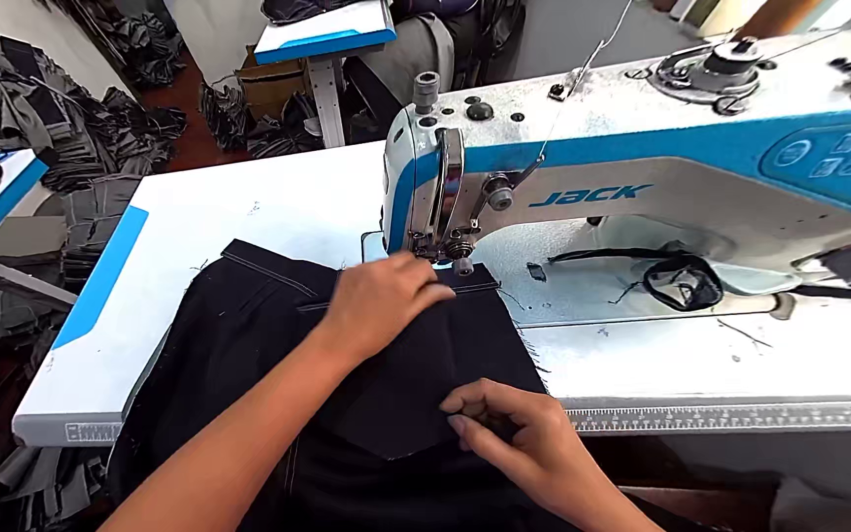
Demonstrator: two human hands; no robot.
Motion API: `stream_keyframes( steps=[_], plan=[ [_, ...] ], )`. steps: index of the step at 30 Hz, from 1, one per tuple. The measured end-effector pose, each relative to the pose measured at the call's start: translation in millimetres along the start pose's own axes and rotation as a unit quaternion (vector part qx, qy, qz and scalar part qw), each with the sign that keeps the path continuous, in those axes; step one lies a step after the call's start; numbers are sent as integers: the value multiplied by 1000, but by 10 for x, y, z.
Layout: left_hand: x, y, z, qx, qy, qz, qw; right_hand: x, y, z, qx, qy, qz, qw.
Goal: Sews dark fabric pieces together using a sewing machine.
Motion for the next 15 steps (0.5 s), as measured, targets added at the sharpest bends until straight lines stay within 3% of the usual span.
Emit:
stream_keyframes(
  steps=[3, 5, 7, 10, 13, 15],
  plan=[
    [88, 770, 226, -100, -57, 116, 986, -168, -35, -428, 26, 155, 9, 988],
    [54, 991, 269, -116, -83, 133, 981, -219, -65, -485, 35, 181, 16, 983],
    [-17, 1012, 281, -115, -73, 81, 987, -244, -92, -485, 44, 184, 40, 981],
    [-108, 966, 282, -126, -82, 66, 987, -220, -178, -478, 28, 172, 82, 981],
    [-153, 920, 283, -117, -94, 41, 988, 10, -448, -439, -139, 112, -12, 984],
    [-174, 904, 278, -100, -93, 17, 990, 232, -506, -403, -302, 51, -70, 949]
  ],
)
Point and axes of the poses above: each hand's wrist, its own x-axis towards the middle knuckle, its own y-axis out of the palm, z = x × y, the point moved 8 cm from there along x, towards the middle knuckle, and after that the axes turned 9 degrees about -x, right-handed, at the moved point
